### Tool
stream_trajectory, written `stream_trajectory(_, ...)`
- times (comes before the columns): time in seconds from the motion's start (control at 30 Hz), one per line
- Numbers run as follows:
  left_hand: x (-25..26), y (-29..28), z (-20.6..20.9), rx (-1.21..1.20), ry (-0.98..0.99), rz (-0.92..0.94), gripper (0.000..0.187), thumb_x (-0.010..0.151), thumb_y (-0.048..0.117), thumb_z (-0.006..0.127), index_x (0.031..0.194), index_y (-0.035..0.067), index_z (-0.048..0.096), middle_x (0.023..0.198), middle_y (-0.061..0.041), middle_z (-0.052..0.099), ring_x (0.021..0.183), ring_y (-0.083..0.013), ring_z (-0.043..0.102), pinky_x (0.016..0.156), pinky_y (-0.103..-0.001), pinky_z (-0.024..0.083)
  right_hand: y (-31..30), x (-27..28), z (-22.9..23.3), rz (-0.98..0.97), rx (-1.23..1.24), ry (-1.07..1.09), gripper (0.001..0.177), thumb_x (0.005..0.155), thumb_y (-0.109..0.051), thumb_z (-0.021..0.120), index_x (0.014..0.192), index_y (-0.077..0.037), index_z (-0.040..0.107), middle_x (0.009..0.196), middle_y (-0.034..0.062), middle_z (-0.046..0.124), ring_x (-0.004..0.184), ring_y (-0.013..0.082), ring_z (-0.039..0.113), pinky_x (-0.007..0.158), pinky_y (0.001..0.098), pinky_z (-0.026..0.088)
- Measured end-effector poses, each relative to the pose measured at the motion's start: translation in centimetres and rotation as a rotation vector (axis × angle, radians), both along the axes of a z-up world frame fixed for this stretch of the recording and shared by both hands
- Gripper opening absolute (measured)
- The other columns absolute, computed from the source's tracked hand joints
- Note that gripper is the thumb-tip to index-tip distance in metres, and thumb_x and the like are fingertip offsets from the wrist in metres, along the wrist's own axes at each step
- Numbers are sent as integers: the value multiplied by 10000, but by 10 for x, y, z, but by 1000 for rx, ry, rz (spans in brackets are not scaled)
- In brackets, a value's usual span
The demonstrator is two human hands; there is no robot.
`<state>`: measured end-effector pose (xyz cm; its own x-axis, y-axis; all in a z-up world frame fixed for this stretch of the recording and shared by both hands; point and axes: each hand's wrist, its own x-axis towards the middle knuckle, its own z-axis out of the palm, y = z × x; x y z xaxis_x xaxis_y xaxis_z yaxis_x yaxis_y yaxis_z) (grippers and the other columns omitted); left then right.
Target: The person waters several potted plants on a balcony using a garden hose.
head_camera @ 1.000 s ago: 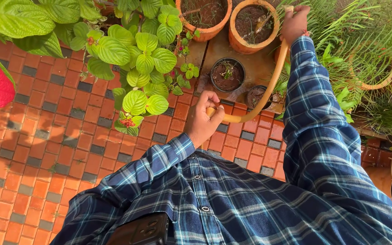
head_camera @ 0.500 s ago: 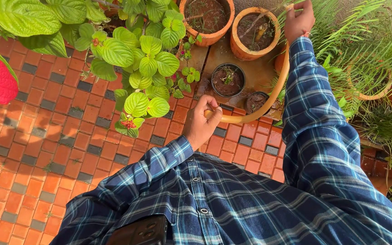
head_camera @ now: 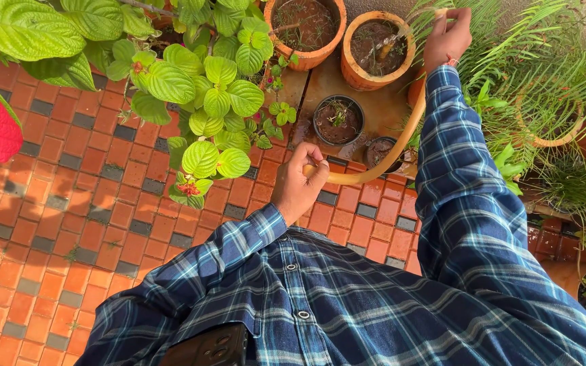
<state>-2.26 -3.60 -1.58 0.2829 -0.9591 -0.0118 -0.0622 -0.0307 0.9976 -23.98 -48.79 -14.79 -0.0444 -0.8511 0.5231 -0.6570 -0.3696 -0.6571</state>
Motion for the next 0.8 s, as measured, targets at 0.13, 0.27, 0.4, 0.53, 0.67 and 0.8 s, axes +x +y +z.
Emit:
stream_trajectory(0.13, -1, 0, -3, 31, 19, -2, 156, 998, 147, 642, 1074, 72, 528, 866, -65, 703, 775, -157, 710, 661, -320, 562, -5, -9, -9, 88, 99, 2, 200, 989, -165, 773, 1038, -83, 597, 760, -5, 739, 684, 128, 744, 614, 321, 576)
stream_trajectory(0.27, -2, 0, -1, 39, 1, -10, 156, 1003, 144, 632, 1088, 75, 521, 857, -67, 703, 770, -163, 712, 663, -326, 563, 0, -4, -6, 82, 100, -8, 195, 1041, -165, 736, 1092, -78, 569, 754, 29, 702, 675, 165, 711, 604, 352, 547)
stream_trajectory(0.4, -3, -3, -3, 34, -3, -4, 167, 995, 146, 627, 1099, 77, 517, 877, -74, 719, 794, -179, 733, 679, -333, 576, -5, -7, -17, 74, 142, 31, 208, 1000, -124, 718, 1123, -82, 555, 814, 63, 686, 723, 185, 694, 653, 360, 554)
stream_trajectory(0.53, -2, -3, 1, 56, -25, 3, 178, 984, 153, 635, 1092, 76, 518, 883, -84, 731, 788, -198, 741, 669, -340, 568, 0, -5, -10, 79, 182, 50, 213, 1013, -130, 711, 1137, -81, 544, 819, 66, 677, 732, 190, 685, 657, 365, 539)
stream_trajectory(0.67, -1, -5, 0, 26, -45, 4, 181, 991, 159, 637, 1096, 77, 515, 898, -87, 735, 815, -206, 748, 691, -342, 571, -9, -4, -14, 98, 184, 47, 216, 1016, -132, 721, 1140, -87, 550, 823, 48, 696, 735, 176, 703, 660, 363, 550)
stream_trajectory(0.8, -1, -6, 1, 42, -35, 1, 176, 995, 164, 634, 1092, 79, 515, 902, -83, 733, 826, -198, 754, 700, -340, 577, 1, 5, -1, 80, 37, -32, 164, 1047, -96, 663, 1153, -75, 540, 817, 63, 710, 710, 186, 701, 633, 374, 532)
